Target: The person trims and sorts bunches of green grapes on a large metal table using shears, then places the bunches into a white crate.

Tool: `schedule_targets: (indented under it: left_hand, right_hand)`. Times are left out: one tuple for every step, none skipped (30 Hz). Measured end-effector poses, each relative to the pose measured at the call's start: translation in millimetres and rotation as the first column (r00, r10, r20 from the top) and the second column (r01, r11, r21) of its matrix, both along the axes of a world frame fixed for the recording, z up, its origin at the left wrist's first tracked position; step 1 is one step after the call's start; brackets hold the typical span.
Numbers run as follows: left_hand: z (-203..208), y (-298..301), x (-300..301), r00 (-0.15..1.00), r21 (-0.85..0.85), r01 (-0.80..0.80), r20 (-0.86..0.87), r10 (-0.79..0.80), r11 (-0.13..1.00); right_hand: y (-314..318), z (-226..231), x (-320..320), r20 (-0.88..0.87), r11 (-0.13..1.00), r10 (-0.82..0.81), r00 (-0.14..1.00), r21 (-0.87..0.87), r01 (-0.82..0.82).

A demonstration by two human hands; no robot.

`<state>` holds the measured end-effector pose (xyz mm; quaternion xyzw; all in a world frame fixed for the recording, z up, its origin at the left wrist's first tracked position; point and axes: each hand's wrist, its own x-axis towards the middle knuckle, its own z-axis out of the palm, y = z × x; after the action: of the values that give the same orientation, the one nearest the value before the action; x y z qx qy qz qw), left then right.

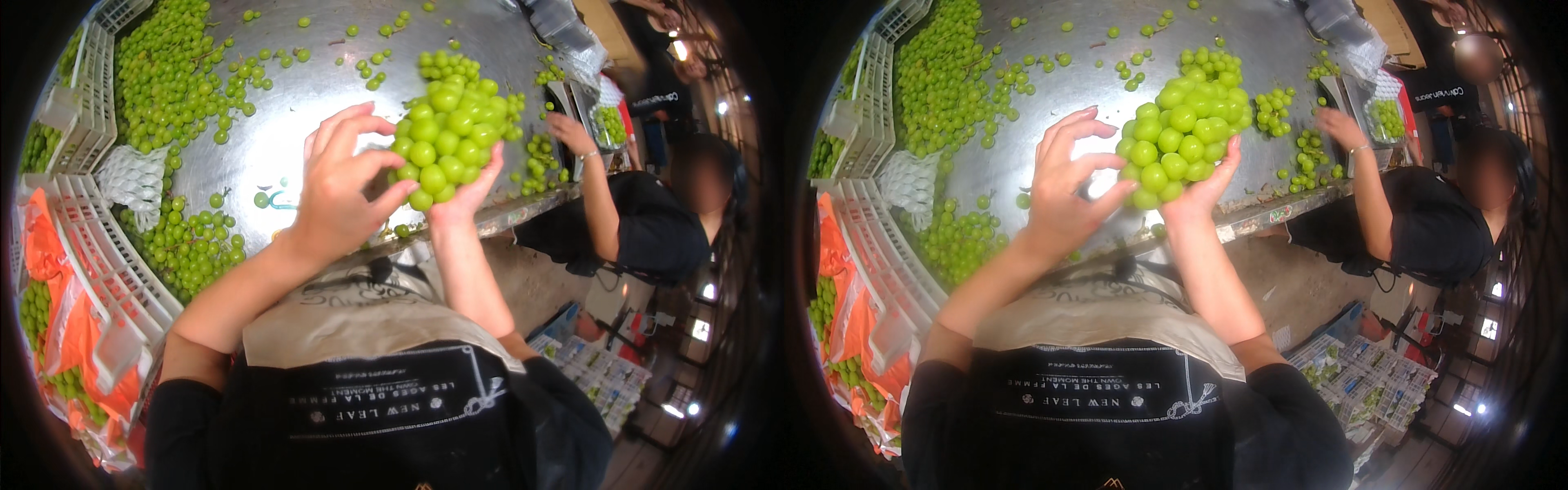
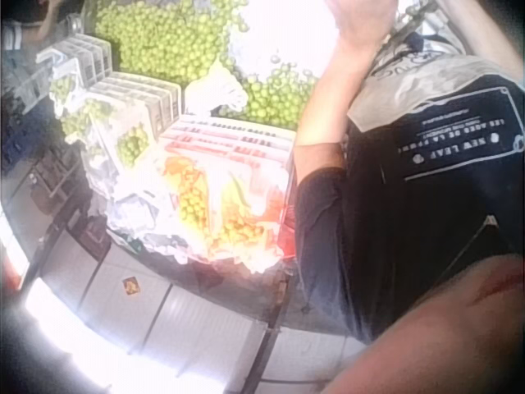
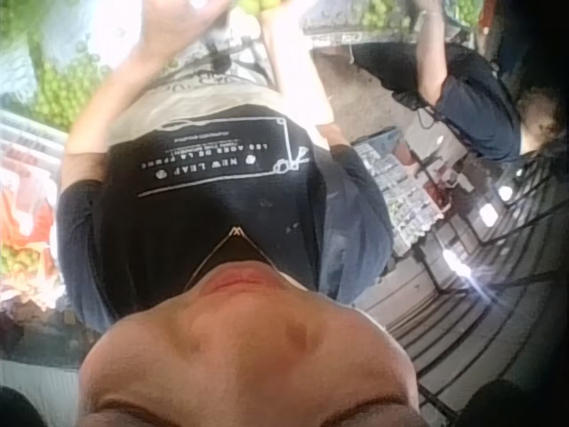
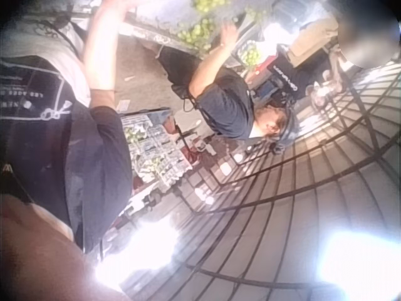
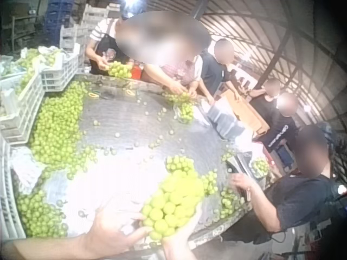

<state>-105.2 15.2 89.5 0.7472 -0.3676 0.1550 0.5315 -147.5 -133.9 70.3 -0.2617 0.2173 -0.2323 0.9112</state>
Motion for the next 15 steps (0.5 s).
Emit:
schedule_targets:
  left_hand:
    - [1,1,-1,1.000,0.012,-0.009,0.000,0.009,1.000]
    - [1,1,-2,1.000,0.024,-0.017,0.001,0.017,1.000]
    - [0,0,-2,1.000,0.023,-0.015,0.000,0.015,1.000]
    - [-1,0,-3,1.000,0.022,-0.013,0.000,0.013,1.000]
    - [-3,-1,-3,1.000,0.021,-0.011,-0.001,0.011,1.000]
    - [-4,-1,-4,1.000,0.036,-0.017,0.004,0.017,0.999]
    - [-6,0,-5,1.000,0.050,-0.023,0.010,0.023,0.998]
    - [-6,-1,-5,1.000,0.063,-0.026,0.013,0.025,0.998]
    - [-5,-1,-5,1.000,0.059,-0.025,0.016,0.024,0.998]
    - [-5,-2,-5,1.000,0.055,-0.024,0.019,0.023,0.998]
    - [-5,-1,-6,0.999,0.053,-0.029,0.025,0.027,0.998]
    - [-5,-1,-6,1.000,0.016,-0.012,0.012,0.012,1.000]
    - [-7,0,-7,1.000,-0.022,0.005,0.000,-0.005,1.000]
    - [-8,0,-6,1.000,-0.061,0.023,-0.012,-0.024,0.998]
    - [-8,-1,-7,0.995,-0.115,0.016,-0.100,-0.028,0.993]
  right_hand:
    - [0,0,0,0.006,1.000,-0.005,1.000,-0.007,0.005]
    - [1,0,0,0.012,1.000,-0.010,1.000,-0.015,0.011]
    - [1,1,0,0.019,1.000,-0.016,1.000,-0.023,0.016]
    - [2,2,0,0.010,0.999,-0.026,1.000,-0.025,0.026]
    - [4,5,0,0.002,0.999,-0.036,0.999,-0.027,0.036]
    - [5,6,0,-0.006,0.999,-0.046,0.999,-0.028,0.046]
    - [4,6,-1,0.004,0.999,-0.041,0.999,-0.022,0.042]
    - [3,6,-1,0.012,0.999,-0.041,0.999,-0.017,0.041]
    - [2,6,-2,0.021,0.999,-0.041,0.999,-0.013,0.041]
    - [0,6,-2,0.030,0.999,-0.035,0.999,-0.004,0.035]
    - [-1,5,-2,0.042,1.000,-0.023,0.999,0.006,0.023]
    - [-2,4,-2,0.054,1.000,-0.012,0.998,0.016,0.011]
    - [-5,1,-3,0.087,0.999,0.033,0.996,0.027,-0.036]
    - [-8,-2,-3,0.120,0.996,0.075,0.990,0.035,-0.080]
    - [-10,-3,-4,0.154,0.991,0.117,0.981,0.043,-0.124]
